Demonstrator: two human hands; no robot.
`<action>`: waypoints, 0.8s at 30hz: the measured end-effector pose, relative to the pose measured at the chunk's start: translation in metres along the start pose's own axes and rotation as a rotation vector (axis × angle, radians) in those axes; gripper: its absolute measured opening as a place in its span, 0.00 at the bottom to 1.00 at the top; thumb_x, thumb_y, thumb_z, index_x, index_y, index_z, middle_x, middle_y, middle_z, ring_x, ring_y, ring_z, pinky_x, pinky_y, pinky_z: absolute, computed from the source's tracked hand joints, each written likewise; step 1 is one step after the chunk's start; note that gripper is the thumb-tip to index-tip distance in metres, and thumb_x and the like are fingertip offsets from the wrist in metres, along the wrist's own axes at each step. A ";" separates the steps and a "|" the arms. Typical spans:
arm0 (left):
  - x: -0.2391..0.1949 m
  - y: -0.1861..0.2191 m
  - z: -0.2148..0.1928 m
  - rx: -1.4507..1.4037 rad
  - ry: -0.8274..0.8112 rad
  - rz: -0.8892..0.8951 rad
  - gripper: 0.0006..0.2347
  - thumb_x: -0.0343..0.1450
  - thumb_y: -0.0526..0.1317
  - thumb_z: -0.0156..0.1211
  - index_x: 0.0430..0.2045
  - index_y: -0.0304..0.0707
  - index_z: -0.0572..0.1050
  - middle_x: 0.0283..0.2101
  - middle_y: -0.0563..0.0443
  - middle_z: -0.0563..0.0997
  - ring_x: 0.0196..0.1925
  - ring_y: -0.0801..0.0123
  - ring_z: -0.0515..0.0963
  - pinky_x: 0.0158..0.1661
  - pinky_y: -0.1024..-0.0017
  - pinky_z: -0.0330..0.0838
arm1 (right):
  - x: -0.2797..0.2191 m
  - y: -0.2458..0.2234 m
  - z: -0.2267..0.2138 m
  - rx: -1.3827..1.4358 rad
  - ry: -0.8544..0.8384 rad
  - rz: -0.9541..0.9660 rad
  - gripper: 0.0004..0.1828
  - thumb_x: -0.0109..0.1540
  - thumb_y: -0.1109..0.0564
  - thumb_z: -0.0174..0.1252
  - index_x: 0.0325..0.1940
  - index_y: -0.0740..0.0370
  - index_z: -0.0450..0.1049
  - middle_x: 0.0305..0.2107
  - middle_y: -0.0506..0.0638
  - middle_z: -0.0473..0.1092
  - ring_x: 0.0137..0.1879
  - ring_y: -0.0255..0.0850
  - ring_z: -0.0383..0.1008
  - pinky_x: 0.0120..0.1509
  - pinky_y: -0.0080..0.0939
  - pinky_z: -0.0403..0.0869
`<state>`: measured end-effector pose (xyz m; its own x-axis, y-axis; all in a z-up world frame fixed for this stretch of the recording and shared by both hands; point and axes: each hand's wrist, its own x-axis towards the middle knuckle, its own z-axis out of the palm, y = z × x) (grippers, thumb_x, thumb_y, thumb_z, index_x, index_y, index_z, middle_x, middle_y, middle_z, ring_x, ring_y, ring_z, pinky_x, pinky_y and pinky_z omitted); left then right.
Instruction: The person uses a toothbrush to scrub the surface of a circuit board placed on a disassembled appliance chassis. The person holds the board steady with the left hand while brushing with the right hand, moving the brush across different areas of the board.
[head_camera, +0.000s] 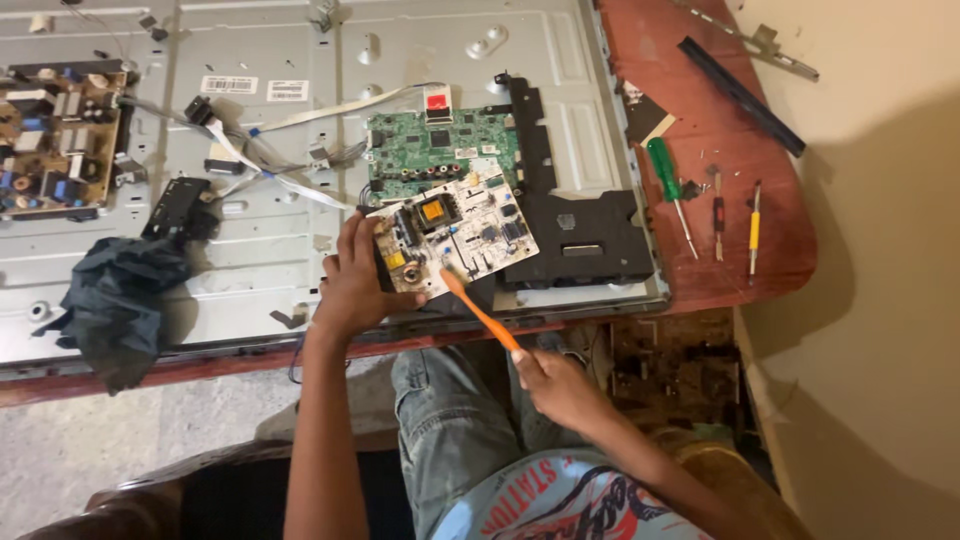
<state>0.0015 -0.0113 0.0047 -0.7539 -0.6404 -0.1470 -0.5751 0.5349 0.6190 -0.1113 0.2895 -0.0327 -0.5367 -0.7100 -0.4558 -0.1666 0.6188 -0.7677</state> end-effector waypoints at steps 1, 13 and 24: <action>0.002 0.001 -0.001 0.004 -0.008 -0.009 0.57 0.46 0.53 0.83 0.71 0.51 0.49 0.77 0.51 0.44 0.69 0.28 0.56 0.61 0.36 0.59 | 0.002 -0.003 -0.004 -0.004 -0.014 0.009 0.32 0.68 0.31 0.39 0.27 0.59 0.69 0.13 0.48 0.64 0.18 0.36 0.67 0.26 0.40 0.68; 0.001 -0.005 0.001 0.010 0.009 0.008 0.58 0.47 0.51 0.85 0.71 0.50 0.49 0.78 0.50 0.44 0.70 0.30 0.56 0.61 0.35 0.58 | 0.001 0.006 0.004 0.194 -0.041 0.121 0.31 0.69 0.33 0.43 0.27 0.59 0.69 0.14 0.43 0.62 0.18 0.31 0.61 0.23 0.36 0.61; 0.001 -0.003 -0.001 0.005 -0.024 -0.024 0.58 0.46 0.51 0.85 0.71 0.49 0.48 0.78 0.53 0.44 0.69 0.31 0.56 0.59 0.35 0.59 | 0.015 0.029 0.012 0.294 -0.095 0.008 0.30 0.69 0.33 0.44 0.27 0.60 0.67 0.13 0.42 0.60 0.18 0.32 0.61 0.23 0.37 0.62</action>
<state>0.0026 -0.0142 0.0036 -0.7470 -0.6399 -0.1803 -0.5948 0.5221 0.6112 -0.1145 0.2931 -0.0670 -0.4549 -0.7423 -0.4920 0.0917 0.5105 -0.8550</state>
